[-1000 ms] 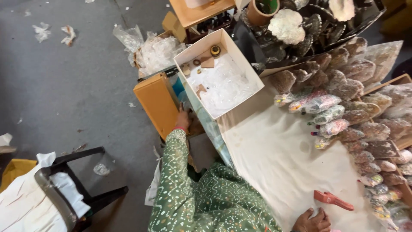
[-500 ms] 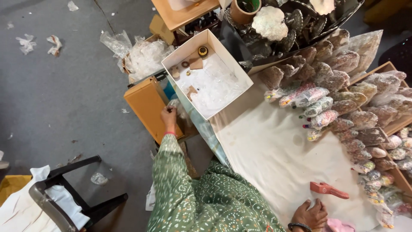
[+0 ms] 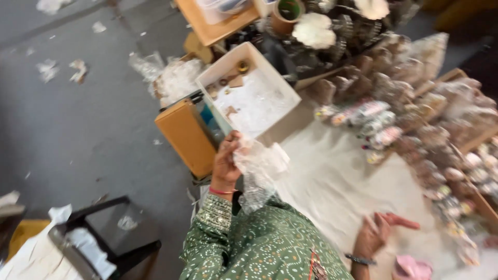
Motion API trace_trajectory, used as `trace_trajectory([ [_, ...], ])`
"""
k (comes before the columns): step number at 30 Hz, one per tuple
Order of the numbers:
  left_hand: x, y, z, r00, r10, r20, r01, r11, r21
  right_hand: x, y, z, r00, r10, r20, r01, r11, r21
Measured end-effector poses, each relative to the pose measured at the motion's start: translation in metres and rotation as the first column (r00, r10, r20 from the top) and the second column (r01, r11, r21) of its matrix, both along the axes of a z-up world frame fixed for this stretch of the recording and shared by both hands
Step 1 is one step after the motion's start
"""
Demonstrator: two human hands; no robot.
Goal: Packing and wrapping small decorative items and statues into boxes.
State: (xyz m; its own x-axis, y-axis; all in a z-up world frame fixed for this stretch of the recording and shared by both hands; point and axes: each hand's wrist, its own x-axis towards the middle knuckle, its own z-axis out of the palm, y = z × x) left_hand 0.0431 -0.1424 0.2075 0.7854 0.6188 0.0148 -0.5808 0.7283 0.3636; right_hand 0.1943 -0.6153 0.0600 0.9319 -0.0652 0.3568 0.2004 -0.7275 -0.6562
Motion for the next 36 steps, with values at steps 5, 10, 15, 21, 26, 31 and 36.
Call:
trace_trajectory([
  [5,0.089,-0.069,0.003,0.924,-0.382,-0.017,0.377,0.917,-0.131,-0.008,0.109,0.141,0.76,0.642,-0.102,-0.461,0.643,0.612],
  [10,0.151,-0.12,0.0,0.796,-0.604,-0.042,0.601,0.797,-0.063,0.013,0.126,0.142,0.74,0.659,-0.133,-0.495,0.669,0.555],
  [15,0.19,-0.134,-0.053,0.794,-0.515,-0.322,0.596,0.765,0.245,0.031,0.07,0.092,0.838,0.526,-0.148,-0.297,0.666,0.685],
  [21,0.175,-0.202,-0.056,0.687,-0.191,-0.701,0.605,0.685,0.406,0.027,0.044,0.101,0.98,0.087,-0.181,0.02,0.856,0.517],
  [26,0.153,-0.262,-0.037,0.694,-0.088,-0.715,0.72,0.095,0.687,0.015,0.047,0.111,0.994,0.032,0.108,-0.07,0.924,0.376],
  [31,0.171,-0.246,-0.057,0.637,-0.246,-0.731,0.757,0.378,0.533,0.018,0.019,0.11,0.99,-0.138,0.024,0.11,0.868,0.485],
  [36,0.176,-0.213,-0.072,0.661,-0.322,-0.678,0.728,0.495,0.474,0.009,-0.008,0.103,0.988,-0.14,-0.063,0.151,0.826,0.543],
])
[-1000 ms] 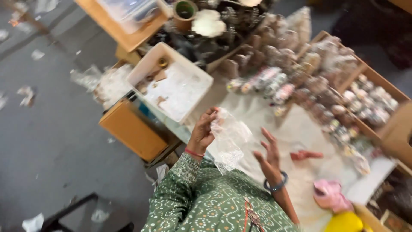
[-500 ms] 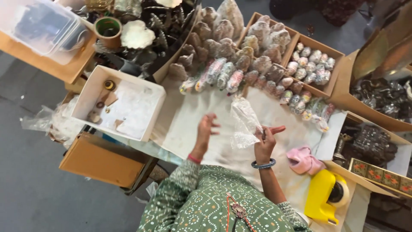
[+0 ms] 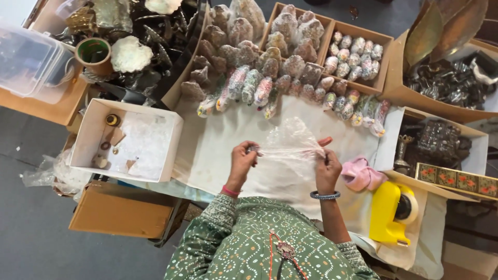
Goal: Packing and wrapping small decorative items and statues into boxes.
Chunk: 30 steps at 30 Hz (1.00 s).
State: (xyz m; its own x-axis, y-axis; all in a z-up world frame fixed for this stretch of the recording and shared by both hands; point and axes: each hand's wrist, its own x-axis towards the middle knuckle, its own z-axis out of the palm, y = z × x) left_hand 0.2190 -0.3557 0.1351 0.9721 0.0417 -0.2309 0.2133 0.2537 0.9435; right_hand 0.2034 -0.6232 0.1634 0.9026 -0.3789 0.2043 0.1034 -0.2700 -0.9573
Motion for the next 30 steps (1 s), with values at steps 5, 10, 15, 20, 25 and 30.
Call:
trace_trajectory([
  [5,0.0,0.02,0.013,0.974,0.225,0.002,-0.225,0.973,-0.058,-0.01,0.01,-0.01,0.985,0.091,-0.15,-0.073,0.99,0.117],
  [10,-0.004,0.029,0.075,0.925,0.23,0.303,-0.305,0.925,0.228,-0.001,0.012,-0.001,0.973,0.154,-0.174,-0.024,0.812,0.584],
  [15,-0.031,-0.004,0.094,0.859,0.078,0.507,-0.33,0.841,0.429,-0.006,-0.001,-0.043,0.973,0.181,-0.145,-0.061,0.804,0.591],
  [20,-0.024,-0.053,0.146,0.761,-0.487,0.427,0.05,0.701,0.711,-0.007,0.027,0.001,0.962,0.241,-0.127,-0.124,0.802,0.585],
  [25,-0.023,-0.072,0.104,0.744,-0.526,0.411,0.048,0.656,0.753,0.0,0.008,-0.002,0.982,0.156,-0.103,-0.07,0.819,0.57],
  [30,-0.026,-0.083,0.109,0.711,-0.532,0.461,0.042,0.686,0.726,0.014,-0.013,-0.012,0.995,0.002,-0.096,0.062,0.75,0.659],
])
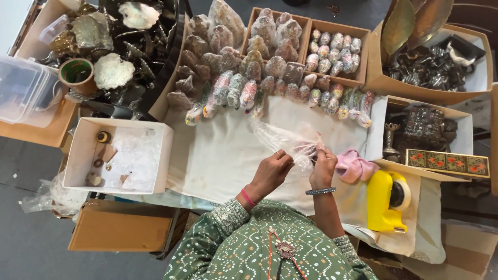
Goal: Packing and wrapping small decorative items and statues into boxes.
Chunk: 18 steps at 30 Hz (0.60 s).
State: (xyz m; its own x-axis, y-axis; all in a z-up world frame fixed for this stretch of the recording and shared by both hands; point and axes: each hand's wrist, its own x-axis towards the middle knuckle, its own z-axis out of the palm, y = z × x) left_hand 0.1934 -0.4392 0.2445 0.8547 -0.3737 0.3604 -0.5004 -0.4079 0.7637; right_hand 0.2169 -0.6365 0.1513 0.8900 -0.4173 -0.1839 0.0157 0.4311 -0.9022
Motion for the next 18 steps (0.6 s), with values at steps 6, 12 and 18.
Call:
trace_trajectory([
  [6,-0.007,0.004,0.028,0.996,0.025,0.088,-0.022,0.999,-0.032,0.009,-0.013,0.012,0.992,-0.128,-0.025,0.129,0.989,0.072],
  [12,-0.017,0.016,0.042,0.987,0.069,0.142,-0.05,0.99,-0.129,0.006,-0.018,0.023,0.988,-0.154,-0.025,0.154,0.988,0.011],
  [18,-0.026,0.031,0.029,0.988,0.122,-0.095,-0.147,0.93,-0.336,0.009,-0.024,0.019,0.987,-0.147,-0.057,0.147,0.989,-0.012],
])
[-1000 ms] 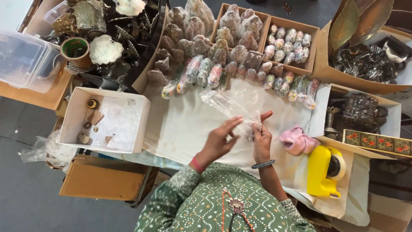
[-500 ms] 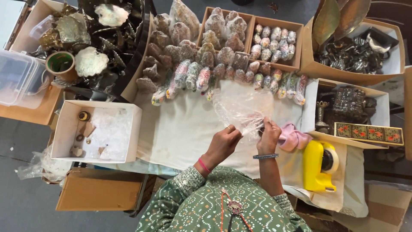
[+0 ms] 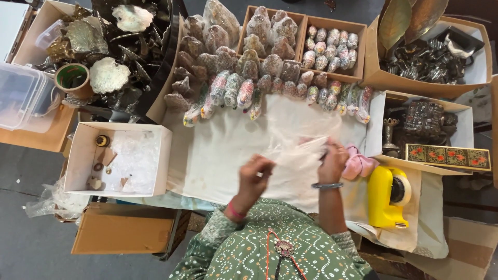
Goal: Packing and wrapping small decorative items and statues into boxes.
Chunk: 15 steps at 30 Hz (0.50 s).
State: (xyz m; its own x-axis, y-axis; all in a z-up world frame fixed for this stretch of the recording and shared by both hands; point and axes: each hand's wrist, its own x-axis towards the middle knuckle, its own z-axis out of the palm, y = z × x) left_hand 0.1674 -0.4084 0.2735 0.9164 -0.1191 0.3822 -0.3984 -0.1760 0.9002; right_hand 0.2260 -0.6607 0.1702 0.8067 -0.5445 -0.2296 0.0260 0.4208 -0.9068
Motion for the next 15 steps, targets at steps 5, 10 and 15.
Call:
trace_trajectory([
  [5,0.012,0.027,-0.023,0.972,0.012,-0.235,-0.077,0.961,-0.266,-0.006,-0.034,-0.003,0.949,0.291,-0.117,-0.287,0.957,0.047],
  [10,0.03,0.049,-0.011,0.951,-0.04,-0.305,-0.1,0.898,-0.429,-0.026,-0.021,0.022,0.851,0.509,-0.132,-0.516,0.856,-0.026],
  [15,0.025,0.05,-0.033,0.927,-0.048,-0.373,-0.131,0.888,-0.44,-0.056,0.005,0.067,0.957,0.259,0.132,-0.127,0.78,-0.612],
])
